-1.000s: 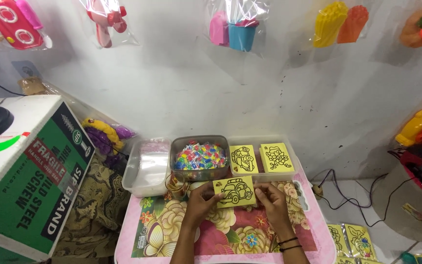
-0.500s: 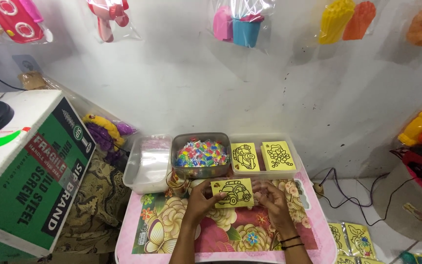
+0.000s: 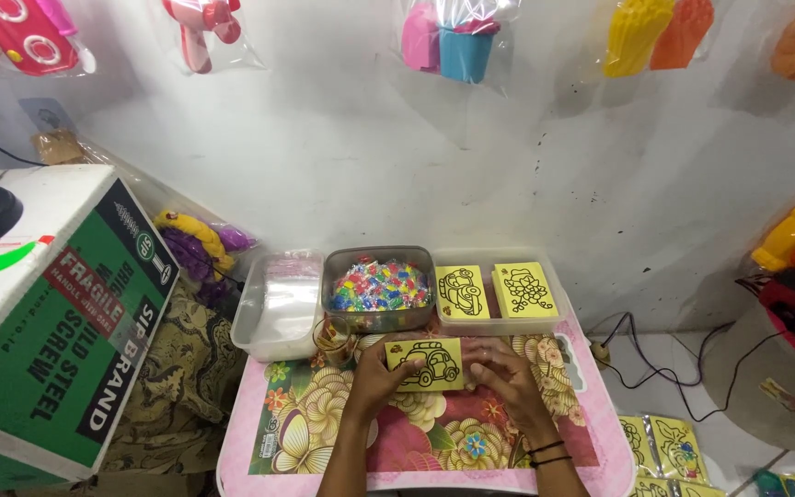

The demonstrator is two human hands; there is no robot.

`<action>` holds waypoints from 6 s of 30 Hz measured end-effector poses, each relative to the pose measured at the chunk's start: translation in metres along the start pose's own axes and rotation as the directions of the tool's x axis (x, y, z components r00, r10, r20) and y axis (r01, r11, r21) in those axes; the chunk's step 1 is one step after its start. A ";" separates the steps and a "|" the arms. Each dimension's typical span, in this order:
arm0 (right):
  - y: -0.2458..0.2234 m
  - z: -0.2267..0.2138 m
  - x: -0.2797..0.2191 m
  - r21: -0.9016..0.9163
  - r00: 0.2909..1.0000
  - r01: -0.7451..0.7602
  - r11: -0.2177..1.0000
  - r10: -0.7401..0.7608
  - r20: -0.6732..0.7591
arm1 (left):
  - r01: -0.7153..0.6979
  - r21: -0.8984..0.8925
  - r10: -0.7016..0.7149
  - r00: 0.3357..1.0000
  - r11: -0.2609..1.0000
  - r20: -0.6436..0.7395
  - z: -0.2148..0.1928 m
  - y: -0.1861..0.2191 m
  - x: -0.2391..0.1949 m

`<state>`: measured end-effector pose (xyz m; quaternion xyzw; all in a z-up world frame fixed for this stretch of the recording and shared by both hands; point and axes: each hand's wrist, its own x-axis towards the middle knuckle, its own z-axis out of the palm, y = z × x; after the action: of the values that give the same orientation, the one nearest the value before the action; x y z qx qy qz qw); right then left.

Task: The person sits on the floor and places small, colorful plastic beads into clear plastic bags containing yellow cards with printed designs. They seal the bags and arrange the finished packages on the floor.

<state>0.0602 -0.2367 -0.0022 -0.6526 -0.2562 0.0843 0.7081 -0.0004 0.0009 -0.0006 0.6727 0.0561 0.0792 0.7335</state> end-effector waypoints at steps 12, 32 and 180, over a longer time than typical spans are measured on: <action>0.000 0.001 0.000 -0.116 0.999 0.029 0.993 -0.032 -0.021 | 0.000 0.008 0.000 1.000 1.000 -0.009 0.000 0.000 -0.001; 0.001 0.002 -0.001 -0.007 0.997 -0.043 0.999 0.043 -0.071 | 0.061 0.054 -0.057 0.996 0.997 -0.068 -0.001 -0.012 0.004; -0.007 0.007 0.046 -0.264 0.839 0.196 0.944 -0.301 -0.454 | 0.071 0.101 -0.051 0.981 0.992 -0.186 -0.005 -0.001 0.013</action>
<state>0.0949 -0.2110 0.0159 -0.6836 -0.1593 -0.2032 0.6827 0.0111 0.0083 -0.0016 0.6989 0.1480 0.1148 0.6902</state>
